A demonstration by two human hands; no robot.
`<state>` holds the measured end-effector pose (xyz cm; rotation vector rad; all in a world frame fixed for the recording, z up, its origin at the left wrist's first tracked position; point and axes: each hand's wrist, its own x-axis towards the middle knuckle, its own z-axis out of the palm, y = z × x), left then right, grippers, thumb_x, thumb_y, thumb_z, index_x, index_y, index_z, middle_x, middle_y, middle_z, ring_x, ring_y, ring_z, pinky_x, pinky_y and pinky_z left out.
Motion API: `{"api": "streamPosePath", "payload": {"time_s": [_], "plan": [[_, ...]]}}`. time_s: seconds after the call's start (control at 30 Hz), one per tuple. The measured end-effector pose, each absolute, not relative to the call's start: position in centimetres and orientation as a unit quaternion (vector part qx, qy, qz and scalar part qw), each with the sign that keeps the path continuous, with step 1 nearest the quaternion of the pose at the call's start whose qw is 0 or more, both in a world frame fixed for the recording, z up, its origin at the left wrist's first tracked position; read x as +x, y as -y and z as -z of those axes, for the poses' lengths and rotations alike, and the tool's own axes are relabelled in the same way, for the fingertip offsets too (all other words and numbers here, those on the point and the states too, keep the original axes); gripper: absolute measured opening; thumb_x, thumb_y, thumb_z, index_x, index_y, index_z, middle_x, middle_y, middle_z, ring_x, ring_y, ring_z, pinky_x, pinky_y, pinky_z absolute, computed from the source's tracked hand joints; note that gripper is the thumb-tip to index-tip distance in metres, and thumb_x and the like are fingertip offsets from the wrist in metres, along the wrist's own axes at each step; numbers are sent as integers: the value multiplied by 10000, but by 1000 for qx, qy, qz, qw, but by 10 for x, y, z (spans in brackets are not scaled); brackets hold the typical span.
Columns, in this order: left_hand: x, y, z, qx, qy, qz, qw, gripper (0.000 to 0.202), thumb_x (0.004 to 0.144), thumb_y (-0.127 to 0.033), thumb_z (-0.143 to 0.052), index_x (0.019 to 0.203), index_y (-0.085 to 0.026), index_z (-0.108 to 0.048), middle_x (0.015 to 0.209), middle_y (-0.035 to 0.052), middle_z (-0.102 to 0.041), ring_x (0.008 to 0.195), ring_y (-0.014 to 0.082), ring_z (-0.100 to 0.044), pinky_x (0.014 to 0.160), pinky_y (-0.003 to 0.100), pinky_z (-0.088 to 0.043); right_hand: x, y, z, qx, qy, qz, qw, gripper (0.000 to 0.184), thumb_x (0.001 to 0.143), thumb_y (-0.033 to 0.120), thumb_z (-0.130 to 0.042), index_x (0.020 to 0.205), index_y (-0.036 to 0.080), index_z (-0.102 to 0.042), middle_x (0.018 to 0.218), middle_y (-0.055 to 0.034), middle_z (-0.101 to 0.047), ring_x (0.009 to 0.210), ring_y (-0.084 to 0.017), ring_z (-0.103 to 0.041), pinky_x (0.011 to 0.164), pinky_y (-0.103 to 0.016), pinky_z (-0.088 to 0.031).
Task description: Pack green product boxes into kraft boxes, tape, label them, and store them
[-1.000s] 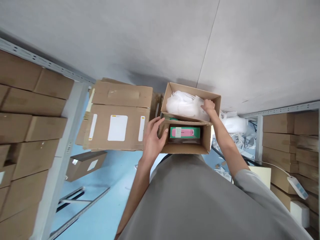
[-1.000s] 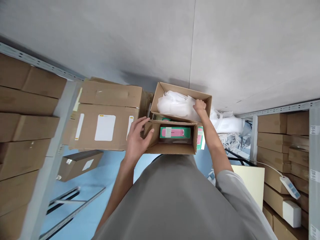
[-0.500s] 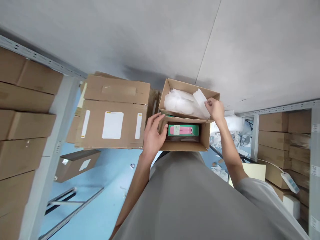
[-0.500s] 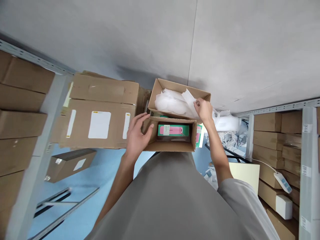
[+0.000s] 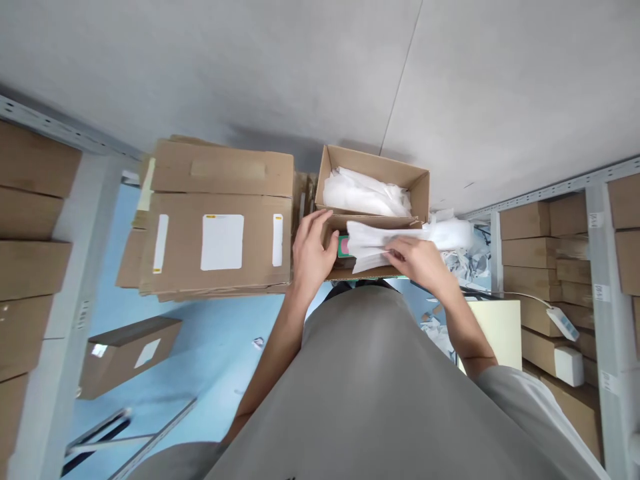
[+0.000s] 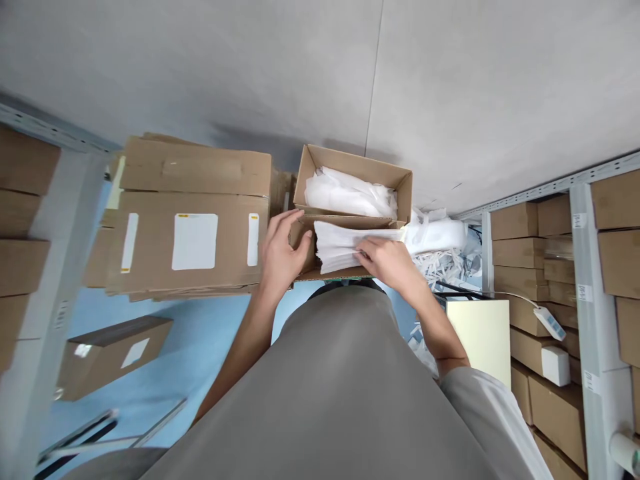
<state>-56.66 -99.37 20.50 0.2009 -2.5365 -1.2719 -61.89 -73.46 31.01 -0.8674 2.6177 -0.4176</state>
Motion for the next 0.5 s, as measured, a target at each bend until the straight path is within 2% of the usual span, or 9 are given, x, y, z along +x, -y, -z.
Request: {"api": "streamPosePath", "payload": {"time_s": [0.13, 0.3, 0.37, 0.5], "plan": [[-564, 992, -204, 70, 880, 445, 151, 441, 1084, -230, -632, 1520, -273, -686, 1529, 116, -694, 1488, 300, -662, 1309, 489, -529, -623, 753, -284, -300, -912, 12, 279, 275, 1193, 329, -563, 1188, 218, -814, 1227, -121, -857, 1106, -274, -811, 826, -298, -516], [-563, 991, -203, 69, 880, 442, 161, 431, 1102, -244, -610, 1526, -264, -684, 1524, 125, -695, 1481, 295, -664, 1305, 490, -532, -629, 767, -277, -287, -900, -65, 321, 320, 1185, 276, -519, 1323, 176, -789, 1298, -194, -846, 1199, -329, -816, 917, -355, -564], [-563, 991, -202, 71, 881, 439, 160, 432, 1103, -240, -606, 1527, -266, -684, 1524, 125, -696, 1483, 296, -662, 1304, 492, -531, -633, 767, -284, -290, -901, -52, 318, 303, 1169, 268, -554, 1342, 173, -784, 1298, -192, -851, 1194, -338, -822, 925, -362, -569], [-563, 993, -201, 76, 883, 434, 162, 419, 1108, -237, -600, 1516, -271, -690, 1519, 118, -702, 1477, 292, -667, 1300, 483, -531, -664, 756, -299, -293, -920, 65, 253, 268, 1166, 297, -581, 1283, 248, -817, 1250, -100, -882, 1144, -297, -829, 946, -344, -567]]}}
